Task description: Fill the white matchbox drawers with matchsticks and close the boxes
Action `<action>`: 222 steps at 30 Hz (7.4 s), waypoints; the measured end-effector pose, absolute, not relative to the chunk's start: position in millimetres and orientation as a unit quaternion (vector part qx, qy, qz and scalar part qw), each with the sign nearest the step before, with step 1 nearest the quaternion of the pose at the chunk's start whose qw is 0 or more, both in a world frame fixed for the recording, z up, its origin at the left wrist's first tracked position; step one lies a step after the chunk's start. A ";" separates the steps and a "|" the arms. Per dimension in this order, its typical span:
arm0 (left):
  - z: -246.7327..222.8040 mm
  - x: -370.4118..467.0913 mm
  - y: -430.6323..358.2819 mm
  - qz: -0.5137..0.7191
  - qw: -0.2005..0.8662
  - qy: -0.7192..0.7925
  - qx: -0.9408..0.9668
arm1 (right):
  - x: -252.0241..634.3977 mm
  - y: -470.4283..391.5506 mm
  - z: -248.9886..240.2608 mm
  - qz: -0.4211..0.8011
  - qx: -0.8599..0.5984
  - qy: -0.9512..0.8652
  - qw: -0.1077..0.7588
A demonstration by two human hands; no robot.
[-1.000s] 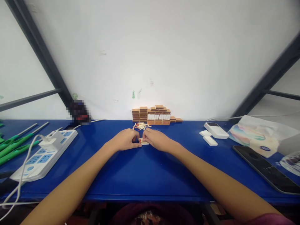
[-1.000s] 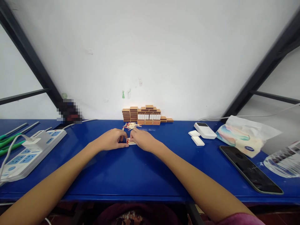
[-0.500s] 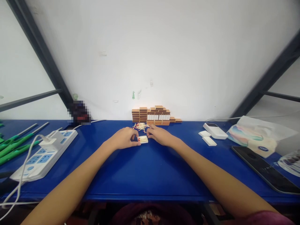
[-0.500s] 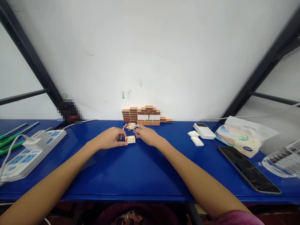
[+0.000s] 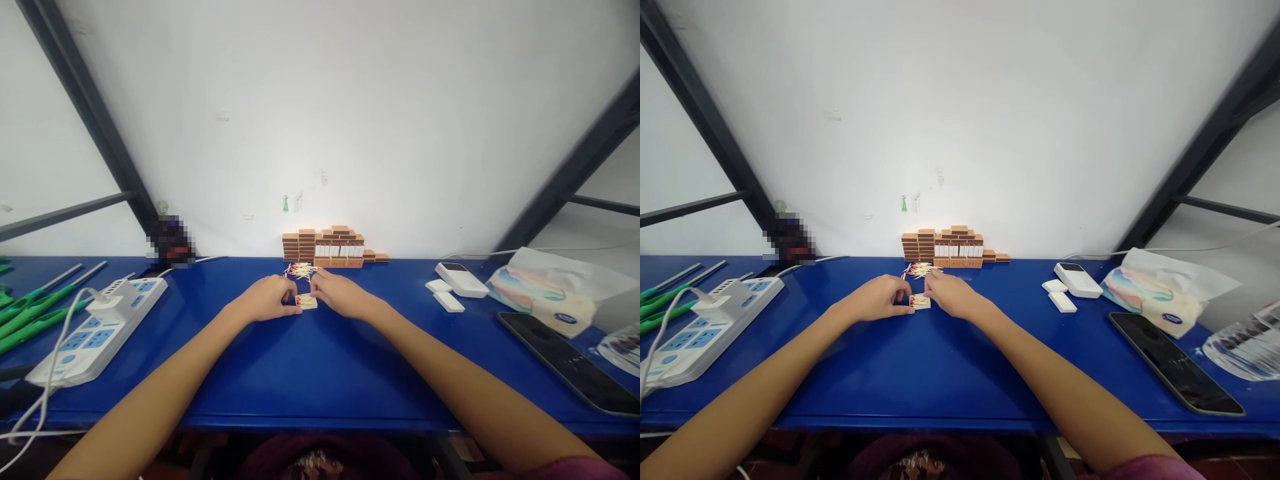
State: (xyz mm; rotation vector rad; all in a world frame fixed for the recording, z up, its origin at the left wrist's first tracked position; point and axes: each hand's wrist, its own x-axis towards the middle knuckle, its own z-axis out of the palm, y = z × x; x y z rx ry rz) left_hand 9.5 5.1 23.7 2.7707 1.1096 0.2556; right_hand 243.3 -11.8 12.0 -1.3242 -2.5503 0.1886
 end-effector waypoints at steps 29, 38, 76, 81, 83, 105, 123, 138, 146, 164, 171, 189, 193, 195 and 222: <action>24.0 12.0 2.4 0.081 0.065 0.366 0.925 | 232.2 -19.3 7.6 -0.014 -0.460 -0.880 0.116; 23.6 12.8 1.1 0.079 0.063 0.368 0.924 | 230.7 -19.6 6.3 -0.022 -0.457 -0.884 0.100; 24.1 12.8 -0.3 0.075 0.047 0.365 0.927 | 232.7 -19.1 7.7 0.034 -0.411 -0.902 0.128; 23.3 12.0 1.0 0.074 0.056 0.362 0.928 | 232.9 -19.2 8.4 0.035 -0.418 -0.898 0.128; 23.2 11.8 1.5 0.076 0.058 0.362 0.927 | 233.9 -18.4 8.6 0.038 -0.416 -0.899 0.133; 22.9 11.6 2.6 0.077 0.067 0.362 0.926 | 241.7 -8.1 3.4 0.057 -0.409 -0.900 0.141; 26.6 13.0 0.0 0.067 0.061 0.373 0.923 | 248.0 -0.1 7.1 0.081 -0.482 -0.835 0.255; 26.5 13.4 0.1 0.062 0.067 0.380 0.920 | 244.4 19.7 -13.5 0.064 -0.567 -0.794 0.208; 29.8 13.4 -2.7 0.071 0.049 0.383 0.920 | 257.8 7.7 9.4 0.117 -0.454 -0.851 0.237; 30.8 16.3 -6.2 0.058 0.052 0.385 0.920 | 245.8 24.7 -4.1 0.007 -0.469 -0.866 0.172; 32.7 14.8 -5.6 0.061 0.058 0.387 0.918 | 253.4 33.3 -11.2 -0.028 -0.482 -0.863 0.147; 29.2 12.1 -1.5 0.063 0.059 0.400 0.913 | 258.4 15.5 2.7 0.048 -0.486 -0.856 0.166; 28.2 11.7 -0.8 0.065 0.048 0.399 0.913 | 249.1 -3.5 9.7 0.062 -0.450 -0.870 0.194; 27.4 11.4 -0.4 0.064 0.045 0.393 0.916 | 239.9 -12.1 9.6 0.051 -0.443 -0.876 0.181; 31.7 14.5 -5.1 0.054 0.043 0.394 0.916 | 256.5 21.2 6.3 -0.011 -0.583 -0.794 0.171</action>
